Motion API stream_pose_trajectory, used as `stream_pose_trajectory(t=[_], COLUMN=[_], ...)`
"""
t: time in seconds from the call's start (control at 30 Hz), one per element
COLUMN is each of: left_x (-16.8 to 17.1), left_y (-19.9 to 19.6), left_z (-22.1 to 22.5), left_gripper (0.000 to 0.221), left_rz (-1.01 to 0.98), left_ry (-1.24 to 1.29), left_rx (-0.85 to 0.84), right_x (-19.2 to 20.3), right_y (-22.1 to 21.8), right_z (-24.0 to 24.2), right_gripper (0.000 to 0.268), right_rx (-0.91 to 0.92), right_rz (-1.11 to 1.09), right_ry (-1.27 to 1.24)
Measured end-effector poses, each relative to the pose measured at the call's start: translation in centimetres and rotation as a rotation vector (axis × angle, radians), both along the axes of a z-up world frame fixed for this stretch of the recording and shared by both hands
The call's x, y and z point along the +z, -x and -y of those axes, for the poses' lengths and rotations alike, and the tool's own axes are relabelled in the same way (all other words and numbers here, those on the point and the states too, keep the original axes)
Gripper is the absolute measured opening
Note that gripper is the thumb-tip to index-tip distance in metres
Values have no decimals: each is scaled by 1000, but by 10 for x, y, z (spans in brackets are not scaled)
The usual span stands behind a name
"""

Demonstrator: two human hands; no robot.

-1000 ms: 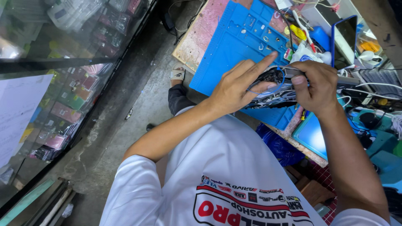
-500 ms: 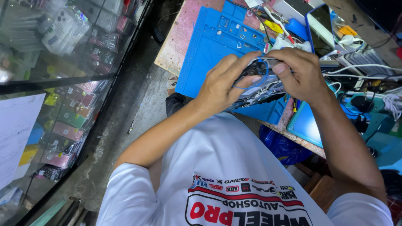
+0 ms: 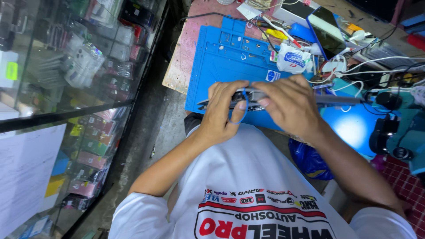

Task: The person removes the bottom panel of a laptop by hand, prying it open, then detaches and reattaches the plastic bezel around the laptop screen before snapping the bottom panel back into place.

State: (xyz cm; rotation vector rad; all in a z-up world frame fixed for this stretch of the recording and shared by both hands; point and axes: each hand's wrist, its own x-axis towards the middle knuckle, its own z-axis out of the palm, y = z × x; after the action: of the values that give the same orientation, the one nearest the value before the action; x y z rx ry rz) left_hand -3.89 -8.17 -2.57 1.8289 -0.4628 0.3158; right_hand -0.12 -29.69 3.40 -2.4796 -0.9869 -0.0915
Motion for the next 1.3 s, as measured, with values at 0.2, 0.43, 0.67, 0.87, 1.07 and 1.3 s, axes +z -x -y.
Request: stream_pose_trajectory(t=[0.2, 0.43, 0.67, 0.87, 1.07, 1.3], left_x=[-37, -76, -65, -56, -54, -54], left_y=[-3, -2, -2, -7, -8, -7], left_z=[-21, -55, -71, -78, -79, -79], left_gripper=[44, 33, 28, 29, 27, 26], left_rz=[35, -88, -82, -93, -101, -113], left_ry=[50, 139, -3, -62, -53, -52], left_rx=[-23, -70, -151, -236, -264, -259], right_x=[-22, -40, -40, -43, -45, -50], right_y=[24, 20, 20, 22, 25, 28], right_z=[-39, -55, -63, -63, -64, -64], right_gripper=[34, 43, 45, 47, 39, 38], right_rx=[-71, -102, -74, -70, -90, -107], right_rz=[114, -48, -29, -42, 1, 58], right_ry=[26, 19, 82, 115, 151, 179])
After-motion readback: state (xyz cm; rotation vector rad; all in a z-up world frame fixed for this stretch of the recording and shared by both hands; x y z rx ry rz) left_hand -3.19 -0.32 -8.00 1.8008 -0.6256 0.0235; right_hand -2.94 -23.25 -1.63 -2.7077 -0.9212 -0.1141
